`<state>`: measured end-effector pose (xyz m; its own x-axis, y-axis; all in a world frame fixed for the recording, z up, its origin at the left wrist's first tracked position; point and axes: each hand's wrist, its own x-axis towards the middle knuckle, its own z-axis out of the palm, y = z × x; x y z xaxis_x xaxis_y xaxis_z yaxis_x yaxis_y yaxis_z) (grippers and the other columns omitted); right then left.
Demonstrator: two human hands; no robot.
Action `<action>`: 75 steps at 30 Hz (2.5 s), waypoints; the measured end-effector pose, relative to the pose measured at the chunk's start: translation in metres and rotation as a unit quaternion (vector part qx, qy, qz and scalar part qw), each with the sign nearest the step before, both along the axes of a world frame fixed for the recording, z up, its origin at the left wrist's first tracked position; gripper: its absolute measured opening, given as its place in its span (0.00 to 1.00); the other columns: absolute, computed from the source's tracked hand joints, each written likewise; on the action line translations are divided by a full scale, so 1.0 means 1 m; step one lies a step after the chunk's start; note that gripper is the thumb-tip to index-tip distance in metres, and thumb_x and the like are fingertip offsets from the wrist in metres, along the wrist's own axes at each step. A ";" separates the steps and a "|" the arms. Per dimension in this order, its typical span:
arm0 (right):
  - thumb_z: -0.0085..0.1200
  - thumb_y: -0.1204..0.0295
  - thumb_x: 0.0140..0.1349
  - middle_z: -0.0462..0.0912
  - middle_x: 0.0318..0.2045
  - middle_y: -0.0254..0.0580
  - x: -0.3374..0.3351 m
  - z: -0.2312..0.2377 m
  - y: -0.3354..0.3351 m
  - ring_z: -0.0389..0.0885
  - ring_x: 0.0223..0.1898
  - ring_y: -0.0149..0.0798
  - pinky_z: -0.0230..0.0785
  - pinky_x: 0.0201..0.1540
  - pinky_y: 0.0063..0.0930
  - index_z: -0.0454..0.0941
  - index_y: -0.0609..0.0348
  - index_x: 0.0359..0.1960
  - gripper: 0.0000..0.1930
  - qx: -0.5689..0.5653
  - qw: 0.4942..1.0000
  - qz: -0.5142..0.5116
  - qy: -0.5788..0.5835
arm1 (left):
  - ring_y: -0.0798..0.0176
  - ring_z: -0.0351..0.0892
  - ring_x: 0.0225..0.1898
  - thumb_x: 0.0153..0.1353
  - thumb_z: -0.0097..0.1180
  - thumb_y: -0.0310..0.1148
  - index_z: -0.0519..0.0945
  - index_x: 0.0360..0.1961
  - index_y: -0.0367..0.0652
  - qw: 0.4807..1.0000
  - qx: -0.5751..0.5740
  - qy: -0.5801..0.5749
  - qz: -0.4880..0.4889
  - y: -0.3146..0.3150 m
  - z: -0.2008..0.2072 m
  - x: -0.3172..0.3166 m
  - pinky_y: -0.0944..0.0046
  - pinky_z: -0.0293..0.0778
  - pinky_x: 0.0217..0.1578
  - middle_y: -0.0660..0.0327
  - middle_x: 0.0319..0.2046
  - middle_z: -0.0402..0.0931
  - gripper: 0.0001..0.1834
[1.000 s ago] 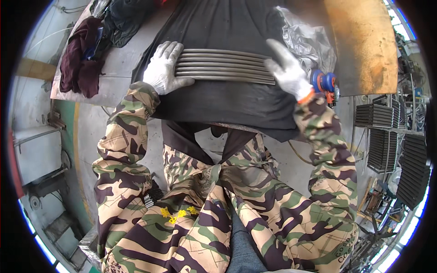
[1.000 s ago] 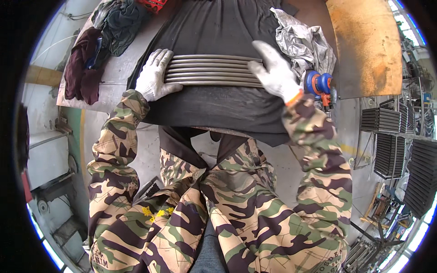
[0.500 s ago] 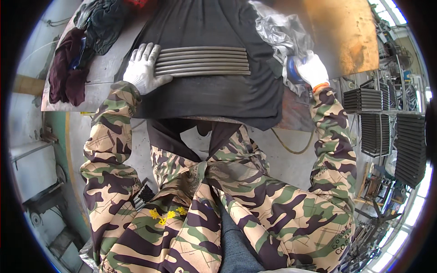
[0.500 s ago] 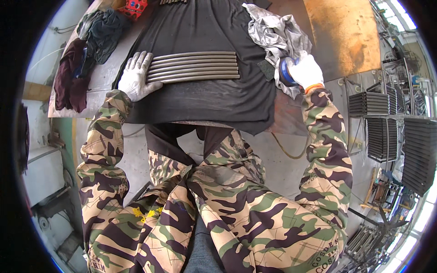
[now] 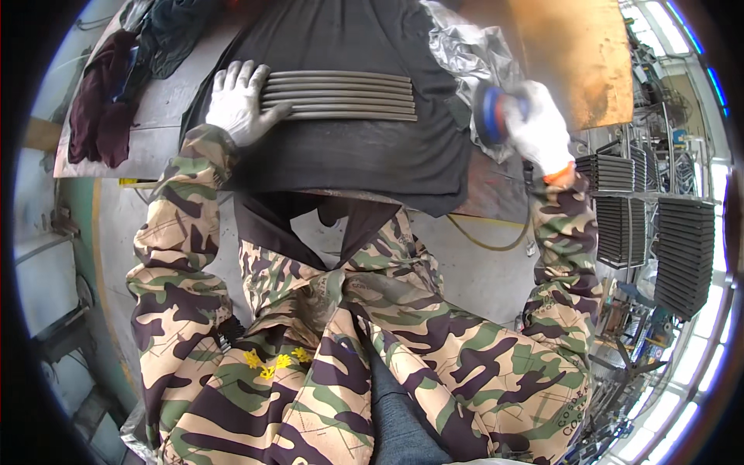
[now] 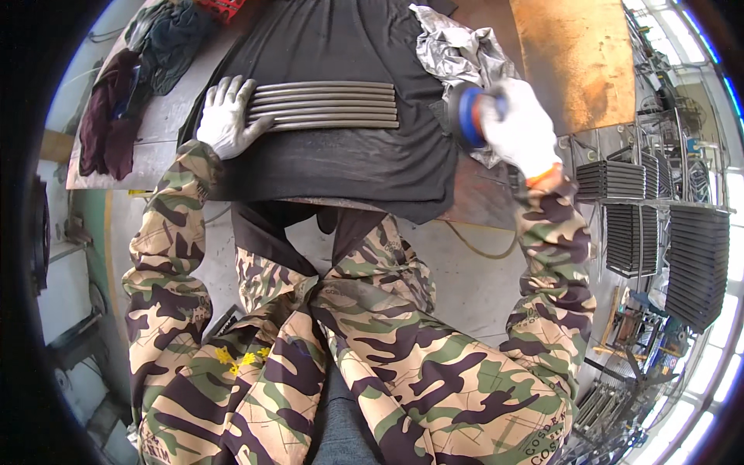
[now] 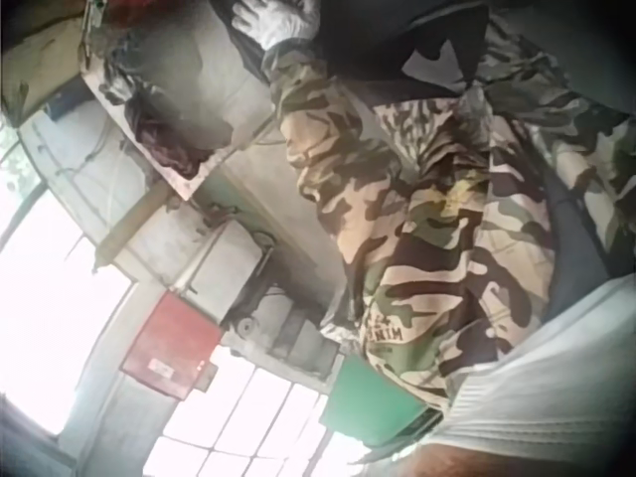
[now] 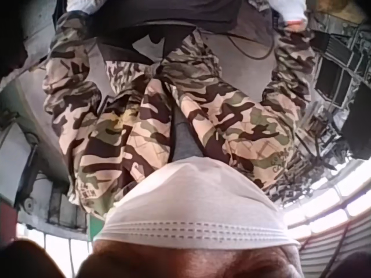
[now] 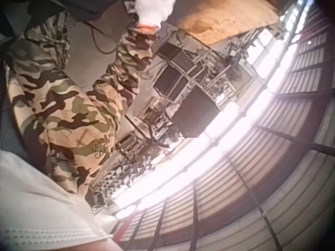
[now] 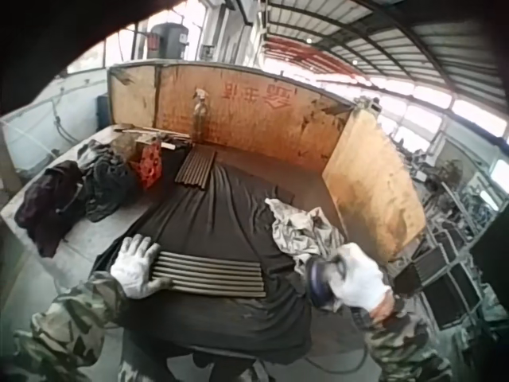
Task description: Sanding the surface of a metal tube assembly using a handheld pneumatic orbital sander.
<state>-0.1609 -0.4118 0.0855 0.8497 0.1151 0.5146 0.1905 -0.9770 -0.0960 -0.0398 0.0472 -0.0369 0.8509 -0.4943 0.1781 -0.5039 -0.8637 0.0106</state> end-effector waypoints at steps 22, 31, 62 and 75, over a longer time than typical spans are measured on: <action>0.57 0.56 0.63 0.84 0.40 0.60 0.105 -0.063 0.113 0.87 0.42 0.61 0.81 0.46 0.51 0.79 0.60 0.45 0.19 -0.109 0.978 -0.008 0.180 | 0.38 0.64 0.73 0.68 0.56 0.58 0.74 0.67 0.34 0.991 -0.089 -0.099 0.024 -0.034 -0.028 0.002 0.42 0.54 0.75 0.40 0.68 0.70 0.39; 0.54 0.60 0.66 0.82 0.40 0.57 0.119 -0.071 0.106 0.86 0.42 0.59 0.81 0.43 0.52 0.78 0.55 0.49 0.16 -0.170 0.971 0.087 0.142 | 0.38 0.67 0.71 0.69 0.55 0.57 0.74 0.68 0.36 0.991 -0.043 -0.123 0.014 -0.030 -0.020 0.006 0.43 0.58 0.73 0.41 0.68 0.71 0.38; 0.54 0.62 0.65 0.82 0.36 0.61 0.105 -0.046 0.123 0.85 0.39 0.63 0.77 0.43 0.56 0.80 0.59 0.41 0.13 -0.131 0.975 0.106 0.145 | 0.38 0.65 0.73 0.73 0.48 0.58 0.73 0.71 0.39 0.992 0.010 -0.122 0.019 -0.039 -0.024 0.030 0.42 0.56 0.74 0.43 0.70 0.71 0.37; 0.55 0.62 0.65 0.82 0.35 0.57 0.113 -0.052 0.080 0.86 0.36 0.60 0.79 0.39 0.54 0.81 0.56 0.44 0.13 -0.132 0.980 0.092 0.121 | 0.40 0.69 0.70 0.72 0.50 0.57 0.76 0.68 0.40 0.998 -0.015 -0.046 0.044 -0.074 0.011 0.029 0.42 0.58 0.72 0.45 0.68 0.74 0.36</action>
<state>-0.0482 -0.3317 0.0337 0.8956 0.3793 0.2324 0.3680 -0.9253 0.0919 -0.0109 -0.0267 -0.0264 0.8699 -0.4119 0.2713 -0.4264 -0.9045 -0.0059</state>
